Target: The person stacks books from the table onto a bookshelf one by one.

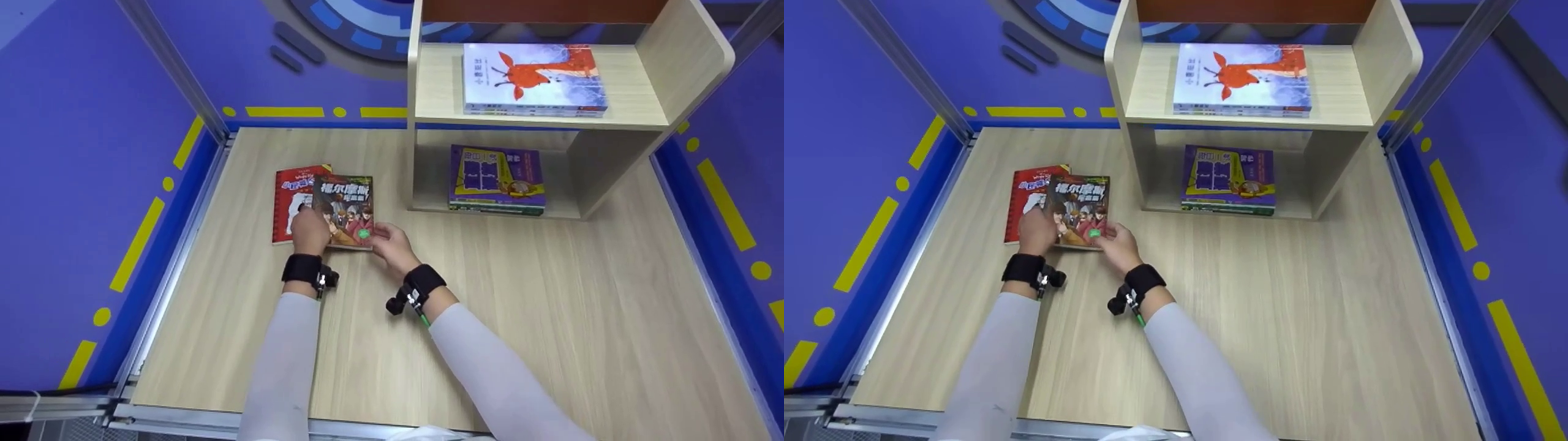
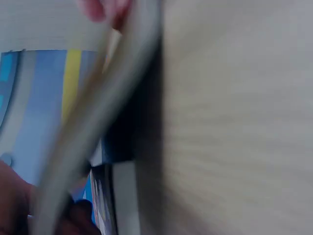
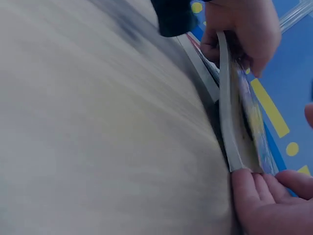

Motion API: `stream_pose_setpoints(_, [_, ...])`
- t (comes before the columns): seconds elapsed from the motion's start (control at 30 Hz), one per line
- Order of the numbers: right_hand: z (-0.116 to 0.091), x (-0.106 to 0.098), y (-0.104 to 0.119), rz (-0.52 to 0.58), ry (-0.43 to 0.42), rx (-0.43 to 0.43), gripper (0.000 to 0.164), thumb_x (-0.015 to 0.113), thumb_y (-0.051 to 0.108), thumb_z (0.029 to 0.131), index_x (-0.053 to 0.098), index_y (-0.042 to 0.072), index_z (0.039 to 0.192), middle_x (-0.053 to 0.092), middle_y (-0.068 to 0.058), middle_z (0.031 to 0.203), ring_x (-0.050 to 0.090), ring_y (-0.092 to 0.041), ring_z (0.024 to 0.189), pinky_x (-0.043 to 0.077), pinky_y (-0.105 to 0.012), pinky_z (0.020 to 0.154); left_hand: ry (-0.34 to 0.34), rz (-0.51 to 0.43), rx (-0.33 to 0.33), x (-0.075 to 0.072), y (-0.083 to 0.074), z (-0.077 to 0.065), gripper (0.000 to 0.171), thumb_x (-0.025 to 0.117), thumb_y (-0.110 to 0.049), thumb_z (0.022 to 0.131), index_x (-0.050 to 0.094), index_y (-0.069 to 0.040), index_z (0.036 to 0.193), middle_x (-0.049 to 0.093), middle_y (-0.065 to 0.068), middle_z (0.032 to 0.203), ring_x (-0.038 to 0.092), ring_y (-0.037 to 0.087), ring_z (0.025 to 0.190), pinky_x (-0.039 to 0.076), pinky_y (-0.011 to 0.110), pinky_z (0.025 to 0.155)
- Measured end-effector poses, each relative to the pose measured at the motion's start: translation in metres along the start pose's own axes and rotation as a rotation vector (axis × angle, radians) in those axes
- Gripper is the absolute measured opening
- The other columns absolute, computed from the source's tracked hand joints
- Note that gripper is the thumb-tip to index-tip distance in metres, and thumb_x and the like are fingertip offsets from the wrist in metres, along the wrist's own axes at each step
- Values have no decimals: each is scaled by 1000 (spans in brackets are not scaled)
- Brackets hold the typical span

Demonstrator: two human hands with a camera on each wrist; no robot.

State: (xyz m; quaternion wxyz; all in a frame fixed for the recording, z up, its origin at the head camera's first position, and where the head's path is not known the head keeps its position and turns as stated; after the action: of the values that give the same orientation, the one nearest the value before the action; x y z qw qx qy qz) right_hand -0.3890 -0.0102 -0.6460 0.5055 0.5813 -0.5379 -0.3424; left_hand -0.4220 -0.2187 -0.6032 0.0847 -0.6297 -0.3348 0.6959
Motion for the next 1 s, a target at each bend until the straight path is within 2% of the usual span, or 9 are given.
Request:
stream_pose_setpoints(0.1, [-7, -7, -1, -1, -3, 31, 52, 64, 3, 100, 50, -12, 148, 58, -30, 144, 65, -29, 122, 59, -33, 101, 16, 40, 17, 5, 3, -9, 47, 40, -24, 115, 60, 18, 125, 72, 36, 113, 70, 51, 111, 56, 58, 97])
stream_pose_setpoints(0.2, [-14, -14, -1, 3, -24, 44, 45, 61, 0, 100, 54, -14, 142, 65, -28, 133, 70, -22, 106, 63, -29, 91, -5, 51, 40, 9, 4, -21, 46, 41, -24, 115, 52, 19, 130, 72, 37, 109, 72, 51, 105, 58, 58, 92])
stream_pose_setpoints(0.3, [-20, -21, -4, -47, -52, 58, 39, 61, 1, 99, 60, -12, 135, 71, -20, 117, 72, -17, 92, 64, -27, 79, -43, 31, 62, 10, 4, -36, 40, 43, -21, 114, 51, 16, 127, 72, 37, 102, 73, 52, 97, 59, 60, 87])
stream_pose_setpoints(0.43, [-28, -29, -7, -157, -85, 62, 33, 65, 7, 99, 65, -8, 128, 72, -11, 102, 70, -15, 81, 60, -23, 67, -76, -61, 82, 5, 0, -59, 31, 46, -17, 113, 52, 12, 119, 71, 35, 96, 72, 53, 92, 57, 62, 82])
stream_pose_setpoints(0.6, [-43, -36, 0, -287, -151, 16, 38, 68, 26, 103, 67, -4, 126, 75, -13, 109, 69, -17, 93, 56, -25, 77, -117, -166, 116, -7, -18, -94, 28, 48, -16, 112, 52, 11, 115, 70, 34, 91, 70, 54, 88, 54, 65, 79])
stream_pose_setpoints(0.67, [-51, -41, 2, -301, -193, 8, 39, 66, 30, 104, 66, -1, 127, 75, -14, 115, 69, -19, 102, 56, -27, 86, -123, -195, 135, -10, -28, -108, 28, 48, -17, 112, 53, 10, 116, 70, 33, 90, 70, 53, 87, 54, 64, 77])
stream_pose_setpoints(0.77, [-67, -46, 4, -284, -238, -7, 37, 58, 28, 109, 64, 0, 132, 73, -15, 115, 69, -22, 102, 56, -32, 88, -110, -240, 154, -9, -41, -129, 27, 48, -17, 113, 54, 9, 120, 71, 29, 91, 70, 48, 84, 55, 60, 75])
stream_pose_setpoints(0.87, [-86, -49, 8, -295, -260, -68, 31, 49, 24, 113, 59, 1, 131, 65, -9, 98, 63, -19, 83, 53, -30, 73, -82, -278, 151, -1, -46, -145, 26, 46, -16, 113, 55, 7, 123, 70, 24, 91, 69, 41, 81, 56, 54, 72])
stream_pose_setpoints(1.0, [-110, -54, 19, -348, -278, -300, 21, 43, 18, 116, 51, 1, 123, 64, -3, 76, 55, -8, 53, 47, -25, 48, -91, -310, 164, 7, -49, -165, 24, 45, -15, 114, 54, 6, 121, 68, 21, 86, 67, 36, 76, 54, 51, 68])
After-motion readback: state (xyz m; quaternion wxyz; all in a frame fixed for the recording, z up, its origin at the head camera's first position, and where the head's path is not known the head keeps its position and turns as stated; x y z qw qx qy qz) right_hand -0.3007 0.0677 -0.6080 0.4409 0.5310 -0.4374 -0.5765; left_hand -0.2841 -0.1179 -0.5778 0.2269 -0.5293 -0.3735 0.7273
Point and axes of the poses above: each hand's wrist, its own z-axis towards the middle knuckle, its own x-axis out of the palm, y = z × x, the point moved 9 cm from there along z, towards the middle knuckle
